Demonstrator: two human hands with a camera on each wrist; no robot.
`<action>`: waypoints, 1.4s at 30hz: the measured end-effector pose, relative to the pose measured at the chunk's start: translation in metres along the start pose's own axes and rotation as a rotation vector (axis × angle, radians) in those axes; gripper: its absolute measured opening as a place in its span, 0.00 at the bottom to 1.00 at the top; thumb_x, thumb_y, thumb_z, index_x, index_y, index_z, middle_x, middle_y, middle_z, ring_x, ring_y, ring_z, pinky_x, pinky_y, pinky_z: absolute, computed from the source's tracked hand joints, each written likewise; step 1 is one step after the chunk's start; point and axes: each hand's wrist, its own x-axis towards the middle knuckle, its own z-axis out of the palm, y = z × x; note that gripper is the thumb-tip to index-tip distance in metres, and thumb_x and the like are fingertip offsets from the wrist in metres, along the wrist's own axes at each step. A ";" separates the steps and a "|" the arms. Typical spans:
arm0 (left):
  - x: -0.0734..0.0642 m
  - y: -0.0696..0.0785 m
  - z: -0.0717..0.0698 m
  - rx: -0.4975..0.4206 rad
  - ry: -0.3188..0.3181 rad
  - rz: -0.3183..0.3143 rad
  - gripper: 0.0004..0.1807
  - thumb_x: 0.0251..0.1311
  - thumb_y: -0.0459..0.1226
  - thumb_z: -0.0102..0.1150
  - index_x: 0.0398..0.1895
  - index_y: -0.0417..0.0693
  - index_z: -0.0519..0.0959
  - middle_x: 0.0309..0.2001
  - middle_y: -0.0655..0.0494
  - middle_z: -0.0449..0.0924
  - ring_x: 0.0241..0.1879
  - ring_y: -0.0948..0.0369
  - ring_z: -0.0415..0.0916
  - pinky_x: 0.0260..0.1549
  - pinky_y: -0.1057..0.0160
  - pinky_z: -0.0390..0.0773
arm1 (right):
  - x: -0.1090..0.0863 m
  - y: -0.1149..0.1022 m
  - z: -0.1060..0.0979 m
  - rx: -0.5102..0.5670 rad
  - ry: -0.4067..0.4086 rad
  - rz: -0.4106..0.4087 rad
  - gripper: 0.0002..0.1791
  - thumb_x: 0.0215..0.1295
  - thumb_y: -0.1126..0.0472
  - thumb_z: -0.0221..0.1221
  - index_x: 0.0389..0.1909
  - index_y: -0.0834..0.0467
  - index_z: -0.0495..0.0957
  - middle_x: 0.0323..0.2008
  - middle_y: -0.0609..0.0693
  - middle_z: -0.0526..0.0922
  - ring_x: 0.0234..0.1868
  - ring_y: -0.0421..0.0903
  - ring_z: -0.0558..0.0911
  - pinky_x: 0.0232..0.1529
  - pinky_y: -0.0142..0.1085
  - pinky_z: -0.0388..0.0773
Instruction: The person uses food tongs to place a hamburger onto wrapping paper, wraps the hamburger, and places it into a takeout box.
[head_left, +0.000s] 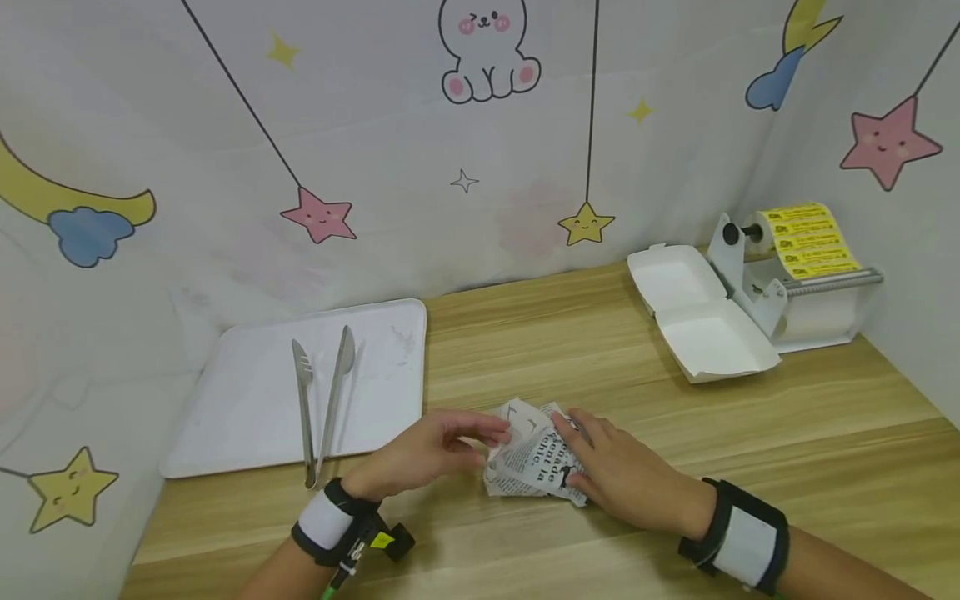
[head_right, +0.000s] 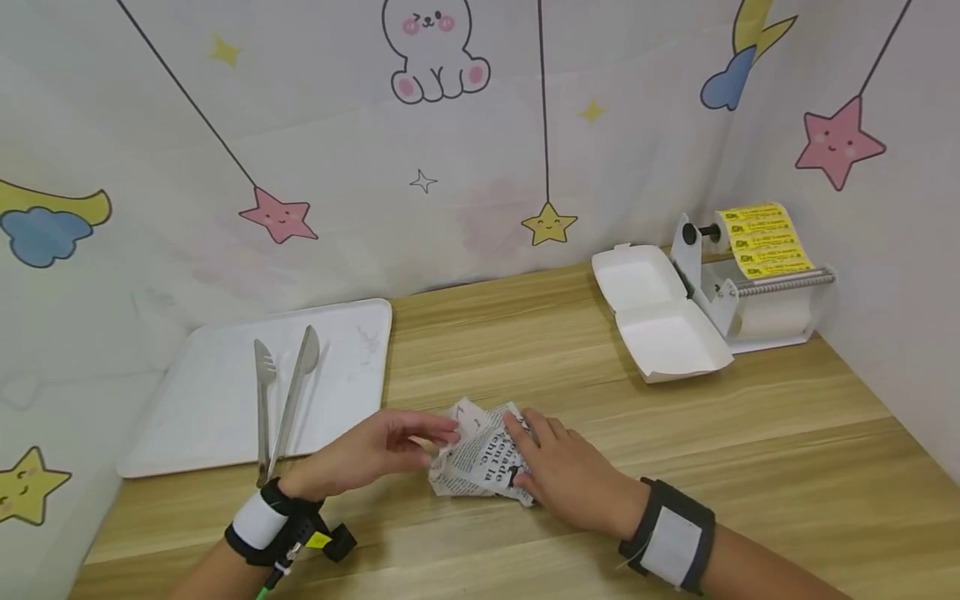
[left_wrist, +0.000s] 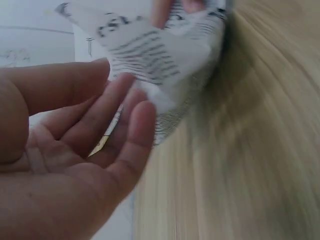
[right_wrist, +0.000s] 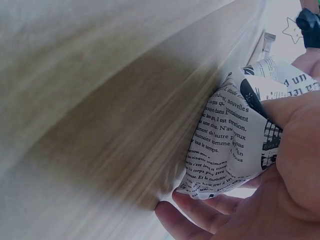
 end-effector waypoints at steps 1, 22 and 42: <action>0.003 -0.002 0.004 0.085 0.036 0.039 0.24 0.66 0.24 0.59 0.66 0.40 0.76 0.63 0.47 0.78 0.62 0.52 0.75 0.59 0.58 0.77 | 0.000 0.000 0.000 -0.001 0.002 -0.003 0.40 0.72 0.55 0.61 0.76 0.68 0.58 0.68 0.70 0.67 0.64 0.63 0.73 0.58 0.56 0.76; 0.021 -0.018 0.054 0.742 0.146 0.175 0.35 0.81 0.43 0.41 0.80 0.33 0.46 0.80 0.35 0.42 0.79 0.39 0.34 0.75 0.43 0.44 | 0.002 0.001 0.003 -0.038 0.077 -0.040 0.19 0.68 0.56 0.65 0.50 0.67 0.80 0.63 0.71 0.72 0.60 0.63 0.76 0.58 0.55 0.76; 0.035 -0.008 0.073 0.917 0.202 0.133 0.42 0.77 0.49 0.49 0.82 0.41 0.43 0.80 0.37 0.44 0.79 0.42 0.40 0.76 0.49 0.45 | 0.001 0.005 0.006 0.049 0.113 -0.070 0.28 0.72 0.55 0.60 0.67 0.65 0.73 0.67 0.64 0.72 0.66 0.61 0.73 0.62 0.56 0.73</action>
